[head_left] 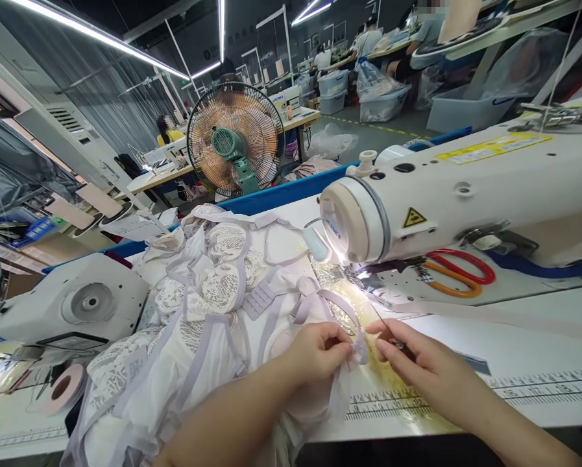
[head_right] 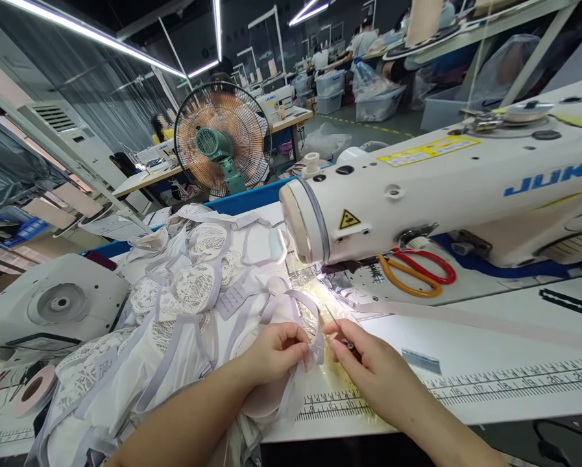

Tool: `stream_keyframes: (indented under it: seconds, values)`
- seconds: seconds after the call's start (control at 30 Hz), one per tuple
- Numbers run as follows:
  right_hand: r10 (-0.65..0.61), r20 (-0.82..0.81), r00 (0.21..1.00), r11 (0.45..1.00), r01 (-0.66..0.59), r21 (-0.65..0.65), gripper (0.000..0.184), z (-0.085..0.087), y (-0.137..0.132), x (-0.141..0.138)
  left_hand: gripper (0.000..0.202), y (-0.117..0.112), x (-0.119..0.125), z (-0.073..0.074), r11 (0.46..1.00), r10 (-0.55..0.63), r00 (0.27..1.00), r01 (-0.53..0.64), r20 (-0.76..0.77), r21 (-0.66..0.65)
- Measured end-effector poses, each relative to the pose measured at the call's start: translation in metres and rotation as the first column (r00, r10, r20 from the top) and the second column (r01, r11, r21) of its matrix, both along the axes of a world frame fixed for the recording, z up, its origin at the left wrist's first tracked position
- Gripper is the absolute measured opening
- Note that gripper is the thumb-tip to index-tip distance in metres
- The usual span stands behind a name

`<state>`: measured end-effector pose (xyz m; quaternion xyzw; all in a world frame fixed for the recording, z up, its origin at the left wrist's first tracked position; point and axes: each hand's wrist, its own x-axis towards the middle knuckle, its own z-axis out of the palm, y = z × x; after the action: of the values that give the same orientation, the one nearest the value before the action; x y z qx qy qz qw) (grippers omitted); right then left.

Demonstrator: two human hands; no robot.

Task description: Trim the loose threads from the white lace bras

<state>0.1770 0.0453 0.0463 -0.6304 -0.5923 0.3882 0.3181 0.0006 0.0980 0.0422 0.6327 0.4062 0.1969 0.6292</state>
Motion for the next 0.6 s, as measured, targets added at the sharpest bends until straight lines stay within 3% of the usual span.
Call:
stream_keyframes:
  seconds: [0.1, 0.2, 0.3, 0.37, 0.43, 0.5, 0.53, 0.6]
  values:
    - [0.156, 0.029, 0.987, 0.987, -0.156, 0.024, 0.029, 0.005, 0.01, -0.002, 0.008, -0.001, -0.001, -0.003, 0.998, -0.008, 1.0, 0.008, 0.014, 0.056]
    - [0.346, 0.127, 0.93, 0.938, -0.344, -0.032, 0.024, 0.007, 0.019, 0.001, 0.007, -0.002, -0.001, -0.005, 0.989, 0.0, 0.999, 0.006, -0.042, 0.149]
    - [0.371, 0.174, 0.912, 0.929, -0.365, -0.064, 0.023, 0.007, 0.025, 0.005, 0.005, -0.002, -0.002, -0.005, 0.973, 0.018, 0.995, 0.006, -0.098, 0.232]
    - [0.343, 0.188, 0.92, 0.939, -0.339, -0.055, 0.024, 0.006, 0.025, 0.006, 0.005, -0.004, -0.002, -0.004, 0.931, 0.046, 0.993, -0.002, -0.113, 0.364]
    - [0.291, 0.211, 0.933, 0.956, -0.293, -0.019, 0.025, 0.006, 0.024, 0.004, 0.005, -0.006, -0.004, -0.004, 0.813, 0.054, 0.989, 0.035, -0.136, 0.581]
    - [0.228, 0.211, 0.951, 0.97, -0.24, 0.036, 0.026, 0.005, 0.021, 0.001, 0.009, -0.011, -0.006, -0.003, 0.631, 0.027, 0.978, 0.143, -0.206, 0.763]
    - [0.199, 0.196, 0.96, 0.974, -0.215, 0.065, 0.027, 0.005, 0.018, -0.001, 0.011, -0.013, -0.007, -0.004, 0.548, 0.01, 0.966, 0.21, -0.258, 0.81]
    - [0.13, 0.151, 0.98, 0.983, -0.147, 0.11, 0.025, 0.002, 0.011, -0.004, 0.015, -0.018, -0.009, -0.004, 0.445, -0.007, 0.931, 0.33, -0.365, 0.832]
